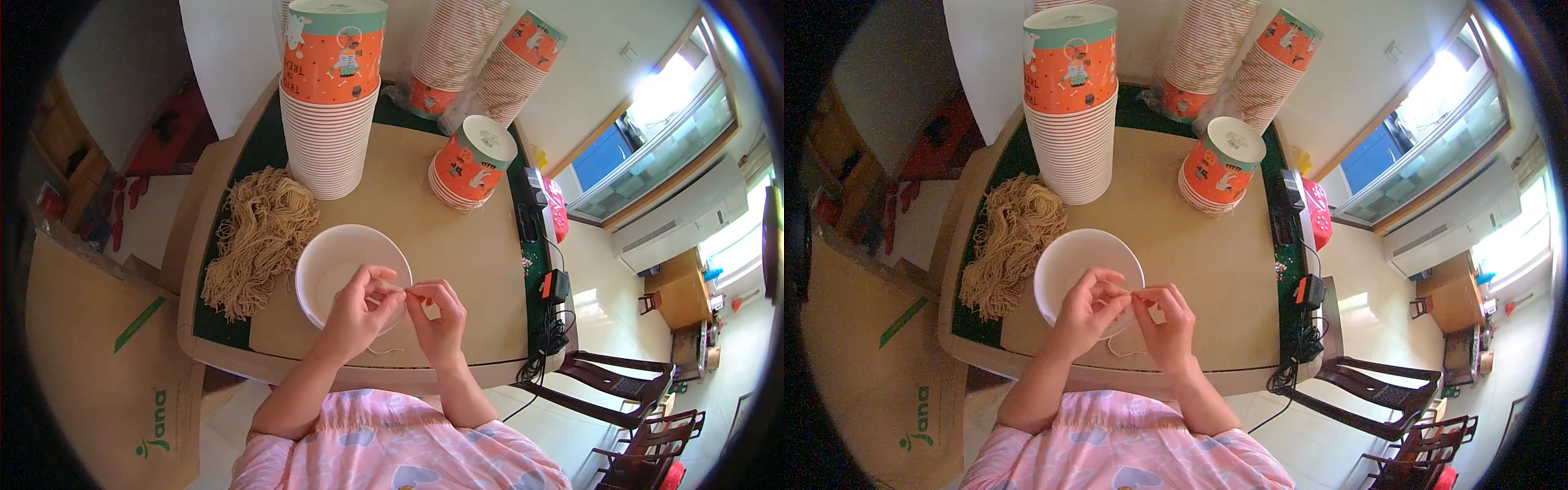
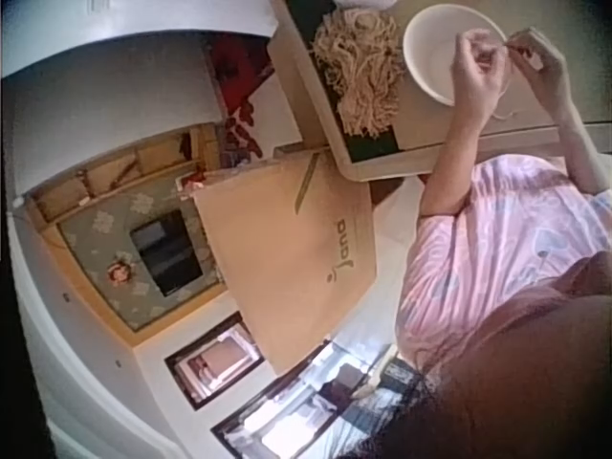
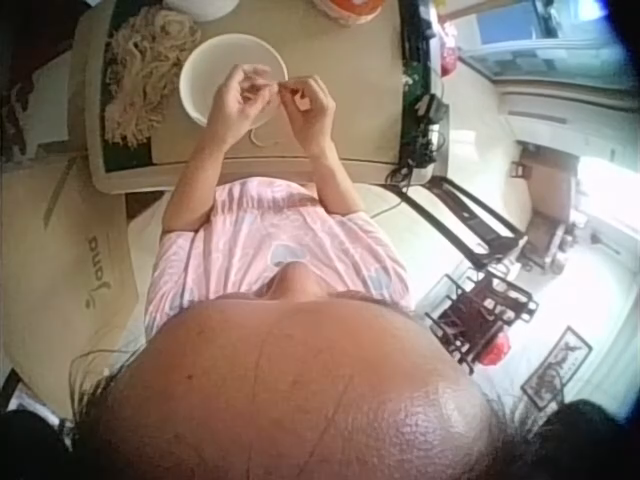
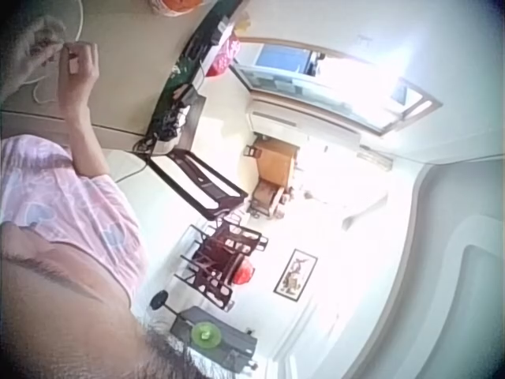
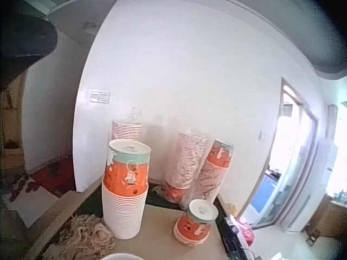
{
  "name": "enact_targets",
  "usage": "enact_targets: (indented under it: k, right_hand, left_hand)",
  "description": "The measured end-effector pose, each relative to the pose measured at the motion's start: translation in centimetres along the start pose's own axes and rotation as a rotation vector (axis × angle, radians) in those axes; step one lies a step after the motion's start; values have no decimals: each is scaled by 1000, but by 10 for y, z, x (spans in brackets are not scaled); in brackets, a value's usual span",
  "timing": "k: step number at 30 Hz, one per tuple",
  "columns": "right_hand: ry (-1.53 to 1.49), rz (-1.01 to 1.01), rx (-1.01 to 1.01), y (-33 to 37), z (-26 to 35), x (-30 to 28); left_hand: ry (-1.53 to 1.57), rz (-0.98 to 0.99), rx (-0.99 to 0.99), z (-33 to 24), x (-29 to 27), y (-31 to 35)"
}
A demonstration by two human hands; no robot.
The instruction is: The recorder is threading a string through paper cups and stacking them in a workroom.
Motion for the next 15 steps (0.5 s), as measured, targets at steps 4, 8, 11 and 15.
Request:
enact_targets:
  k: [4, 8, 11, 15]
  right_hand:
    - [-23, -24, 56, 3, -13, -2]
    - [-66, -24, 151, 1, -16, -2]
    - [-46, 56, 90, -1, -12, 1]
    - [-53, 46, 59, -2, -7, 0]
  left_hand:
    - [-211, 91, 71, 4, 7, 1]
    - [-239, 51, 167, -6, 7, 1]
    - [-226, 44, 192, -10, 7, 1]
    - [-70, 138, -7, 10, 7, 0]
Point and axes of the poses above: each hand's wrist, its own y-axis away from the middle knuckle, its own x-axis out of the palm, z = x × y, the point moved 9 cm from there along -y, towards the middle knuckle, and after that the axes turned 5 degrees about -z, right-handed, at the moved point
